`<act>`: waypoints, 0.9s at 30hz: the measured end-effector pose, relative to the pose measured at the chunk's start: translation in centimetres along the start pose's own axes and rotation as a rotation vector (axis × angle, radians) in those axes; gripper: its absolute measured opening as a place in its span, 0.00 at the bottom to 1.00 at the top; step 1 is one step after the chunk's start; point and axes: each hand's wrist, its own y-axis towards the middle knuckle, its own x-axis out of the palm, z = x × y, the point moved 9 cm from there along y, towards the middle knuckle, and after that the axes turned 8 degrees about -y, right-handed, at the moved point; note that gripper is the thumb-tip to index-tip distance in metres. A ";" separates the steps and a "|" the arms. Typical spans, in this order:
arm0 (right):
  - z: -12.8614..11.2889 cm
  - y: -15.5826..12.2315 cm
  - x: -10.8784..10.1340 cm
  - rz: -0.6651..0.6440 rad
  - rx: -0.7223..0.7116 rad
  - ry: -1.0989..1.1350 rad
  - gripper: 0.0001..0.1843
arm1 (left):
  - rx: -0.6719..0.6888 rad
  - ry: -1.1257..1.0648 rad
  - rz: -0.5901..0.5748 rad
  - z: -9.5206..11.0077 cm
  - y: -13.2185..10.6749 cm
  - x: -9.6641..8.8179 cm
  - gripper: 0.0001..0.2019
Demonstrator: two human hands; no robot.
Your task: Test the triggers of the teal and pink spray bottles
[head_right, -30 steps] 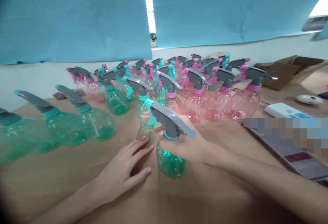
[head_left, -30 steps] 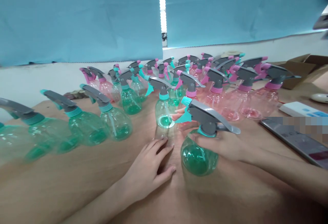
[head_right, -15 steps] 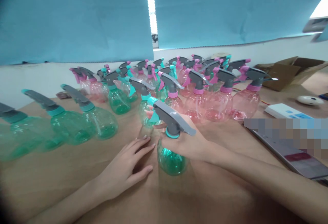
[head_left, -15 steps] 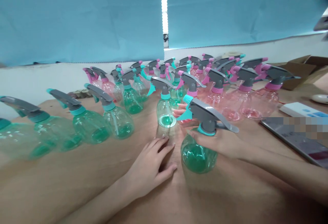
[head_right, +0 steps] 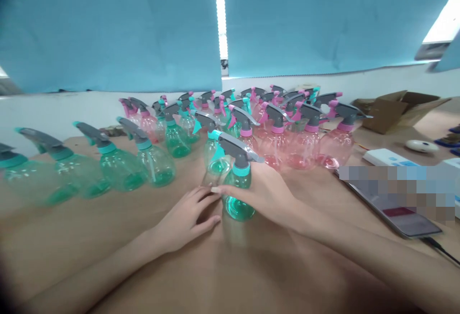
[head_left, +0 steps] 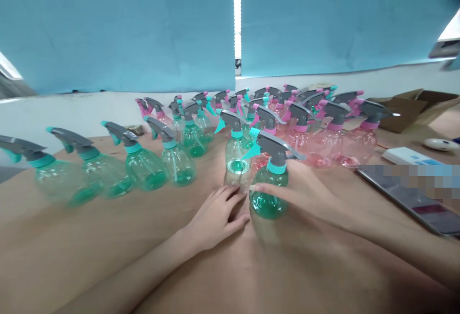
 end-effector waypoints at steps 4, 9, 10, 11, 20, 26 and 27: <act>0.9 -1.8 -0.8 0.046 0.106 -0.149 0.28 | 0.005 0.014 0.020 0.1 -0.2 0.0 0.22; 1.1 -2.4 0.5 0.005 0.020 -0.182 0.28 | 0.007 0.025 0.023 0.0 -1.7 -0.6 0.21; 1.0 -2.2 0.8 -0.004 0.011 -0.188 0.28 | 0.001 0.029 0.028 -0.2 -2.2 -0.9 0.21; 0.8 -2.0 1.2 -0.012 0.010 -0.193 0.28 | -0.006 0.031 0.035 -0.4 -2.8 -1.2 0.20; -4.0 3.3 6.5 0.105 -0.027 -0.296 0.31 | -0.079 0.052 0.091 -2.8 -7.0 -3.4 0.13; -4.8 6.9 9.0 0.204 -0.070 -0.436 0.42 | -0.119 0.047 0.108 -3.7 -8.6 -4.4 0.11; -4.6 7.3 9.2 0.205 -0.061 -0.440 0.43 | -0.122 0.045 0.105 -3.8 -8.7 -4.4 0.12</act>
